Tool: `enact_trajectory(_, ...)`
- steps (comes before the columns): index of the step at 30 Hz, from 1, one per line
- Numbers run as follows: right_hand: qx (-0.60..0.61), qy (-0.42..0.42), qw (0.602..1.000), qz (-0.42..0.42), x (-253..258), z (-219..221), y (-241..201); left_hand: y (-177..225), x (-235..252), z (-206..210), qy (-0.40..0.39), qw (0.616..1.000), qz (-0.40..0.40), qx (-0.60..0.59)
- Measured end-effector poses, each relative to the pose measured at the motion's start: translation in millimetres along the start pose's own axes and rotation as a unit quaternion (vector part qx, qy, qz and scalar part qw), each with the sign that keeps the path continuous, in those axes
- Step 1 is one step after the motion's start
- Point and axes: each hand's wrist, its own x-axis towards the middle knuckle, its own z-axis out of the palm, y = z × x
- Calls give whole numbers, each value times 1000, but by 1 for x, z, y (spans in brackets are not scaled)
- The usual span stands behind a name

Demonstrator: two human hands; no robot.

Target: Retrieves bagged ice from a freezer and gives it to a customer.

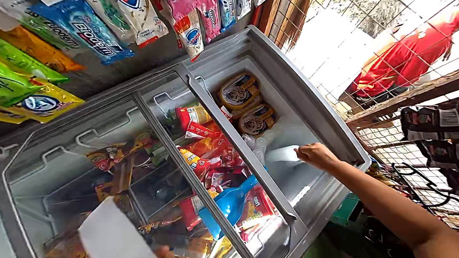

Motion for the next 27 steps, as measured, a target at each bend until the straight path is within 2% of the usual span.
enact_trajectory(3, 6, 75, 997, 5, -25, -55, -35, -20, 6, 6, -41, 998, -27, -40)
enact_trajectory(8, -35, 201, 977, -68, -68, -145, -113, -64, 5, 36, -66, 987, -66, -129)
enact_trajectory(11, -46, 230, 967, -97, -83, -194, -167, -82, -4, 53, -101, 978, -104, -151)
enact_trajectory(14, -62, 264, 953, -131, -94, -228, -227, -89, -16, 74, -102, 968, -132, -187)
enact_trajectory(17, -73, 303, 929, -198, -105, -240, -286, -89, -26, 79, -192, 937, -124, -264)
enact_trajectory(19, -67, 311, 915, -247, -115, -235, -323, -82, -35, 77, -223, 925, -109, -288)
enact_trajectory(21, -53, 312, 903, -291, -124, -220, -353, -69, -45, 71, -223, 930, -80, -279)
enact_trajectory(24, -16, 296, 891, -343, -127, -196, -389, -53, -65, 59, -183, 941, -50, -280)
enact_trajectory(27, 27, 247, 893, -376, -112, -179, -420, -51, -84, 46, -156, 937, -30, -311)
